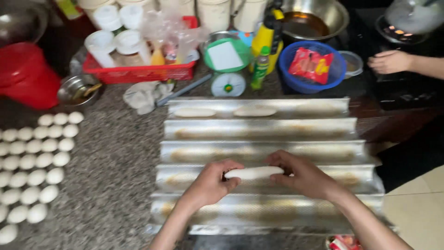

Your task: Shaping dough balls into elongated rolls and placing them on a baking tray

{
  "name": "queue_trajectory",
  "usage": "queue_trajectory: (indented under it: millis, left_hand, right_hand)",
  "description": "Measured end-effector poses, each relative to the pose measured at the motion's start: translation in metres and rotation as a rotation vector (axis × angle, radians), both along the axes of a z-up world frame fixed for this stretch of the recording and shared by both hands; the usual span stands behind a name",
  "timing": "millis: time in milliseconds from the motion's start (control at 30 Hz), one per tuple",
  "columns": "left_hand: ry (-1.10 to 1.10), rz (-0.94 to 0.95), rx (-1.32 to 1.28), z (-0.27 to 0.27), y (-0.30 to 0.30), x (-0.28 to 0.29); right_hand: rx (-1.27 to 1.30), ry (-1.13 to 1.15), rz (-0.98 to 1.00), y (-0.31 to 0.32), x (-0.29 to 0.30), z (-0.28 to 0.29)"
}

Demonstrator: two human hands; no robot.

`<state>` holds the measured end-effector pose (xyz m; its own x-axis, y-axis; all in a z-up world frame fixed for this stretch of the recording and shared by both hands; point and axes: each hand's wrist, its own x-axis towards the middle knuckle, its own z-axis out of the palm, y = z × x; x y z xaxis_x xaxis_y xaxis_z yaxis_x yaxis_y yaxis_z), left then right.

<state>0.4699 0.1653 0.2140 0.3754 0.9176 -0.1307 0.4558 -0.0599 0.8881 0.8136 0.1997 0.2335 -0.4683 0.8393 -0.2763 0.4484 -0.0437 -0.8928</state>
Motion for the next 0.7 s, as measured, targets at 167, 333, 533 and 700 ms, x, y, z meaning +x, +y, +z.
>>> queue_trajectory:
  millis: [167, 333, 533, 700]
  left_hand:
    - [-0.051, -0.021, 0.259, -0.008, 0.064, 0.1]
    - [0.07, -0.005, 0.104, 0.003, 0.134, 0.181]
    - [0.238, -0.008, 0.179, -0.003, 0.217, 0.254]
    - [0.276, -0.026, 0.151, -0.017, 0.257, 0.287]
  right_hand:
    - [0.183, -0.333, 0.019, 0.051, 0.084, 0.032]
    - [0.24, -0.365, 0.019, 0.116, 0.16, 0.021]
    - [0.21, -0.351, -0.033, 0.185, 0.209, 0.036]
    - [0.299, -0.391, -0.036, 0.233, 0.244, -0.002]
